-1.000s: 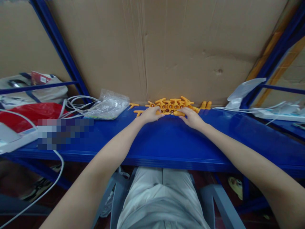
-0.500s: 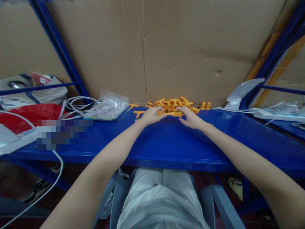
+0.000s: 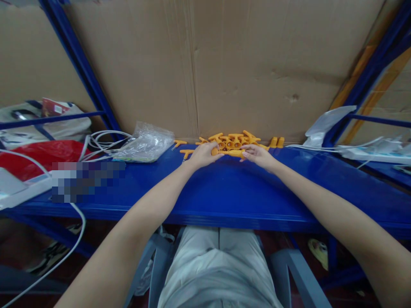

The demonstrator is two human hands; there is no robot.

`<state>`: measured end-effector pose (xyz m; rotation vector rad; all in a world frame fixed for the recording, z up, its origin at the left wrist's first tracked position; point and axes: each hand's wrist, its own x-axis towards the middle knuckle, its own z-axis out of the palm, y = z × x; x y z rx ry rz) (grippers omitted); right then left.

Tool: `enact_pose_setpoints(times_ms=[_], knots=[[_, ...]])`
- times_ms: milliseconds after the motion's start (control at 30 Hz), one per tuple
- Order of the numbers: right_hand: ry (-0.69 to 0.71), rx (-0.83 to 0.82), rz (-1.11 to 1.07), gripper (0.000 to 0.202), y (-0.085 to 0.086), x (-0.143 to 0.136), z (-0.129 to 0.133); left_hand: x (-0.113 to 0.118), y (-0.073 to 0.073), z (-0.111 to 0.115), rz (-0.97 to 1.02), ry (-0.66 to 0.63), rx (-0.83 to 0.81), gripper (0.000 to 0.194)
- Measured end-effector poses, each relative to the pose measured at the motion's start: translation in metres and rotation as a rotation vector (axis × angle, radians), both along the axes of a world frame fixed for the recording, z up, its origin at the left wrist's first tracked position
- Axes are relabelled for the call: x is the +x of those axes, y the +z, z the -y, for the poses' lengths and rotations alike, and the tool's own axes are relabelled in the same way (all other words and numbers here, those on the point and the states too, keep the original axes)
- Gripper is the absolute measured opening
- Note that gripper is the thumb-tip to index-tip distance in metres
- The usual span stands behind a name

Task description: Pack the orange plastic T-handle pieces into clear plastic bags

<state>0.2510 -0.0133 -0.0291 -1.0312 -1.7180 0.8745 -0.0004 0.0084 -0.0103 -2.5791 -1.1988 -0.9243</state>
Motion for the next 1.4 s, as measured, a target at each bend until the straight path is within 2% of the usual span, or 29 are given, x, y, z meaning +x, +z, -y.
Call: enact_pose_setpoints(times_ms=[167, 367, 467, 633, 767, 1100, 1400], knots=[[-0.092, -0.047, 0.01, 0.036, 0.006, -0.006, 0.007, 0.0, -0.001, 0.001, 0.002, 0.0, 0.007, 0.026], [-0.131, -0.041, -0.001, 0.03, 0.007, -0.008, 0.007, 0.0, -0.001, 0.0, 0.017, -0.008, 0.005, 0.028], [-0.106, 0.028, 0.016, 0.034, 0.006, -0.008, 0.003, 0.001, -0.001, 0.0, 0.029, 0.002, -0.005, 0.029], [0.018, 0.198, 0.106, 0.046, -0.001, -0.004, -0.004, 0.0, -0.001, -0.001, 0.04, 0.013, -0.005, 0.029], [0.025, 0.268, 0.15, 0.043, -0.001, -0.002, -0.002, 0.001, -0.001, -0.001, 0.065, -0.002, -0.003, 0.03], [-0.01, 0.029, 0.111, 0.046, 0.016, -0.012, 0.017, 0.003, -0.002, 0.002, 0.097, -0.005, 0.02, 0.03], [-0.067, -0.066, 0.1, 0.05, 0.02, -0.016, 0.024, 0.006, -0.001, 0.006, 0.086, 0.039, 0.02, 0.028]])
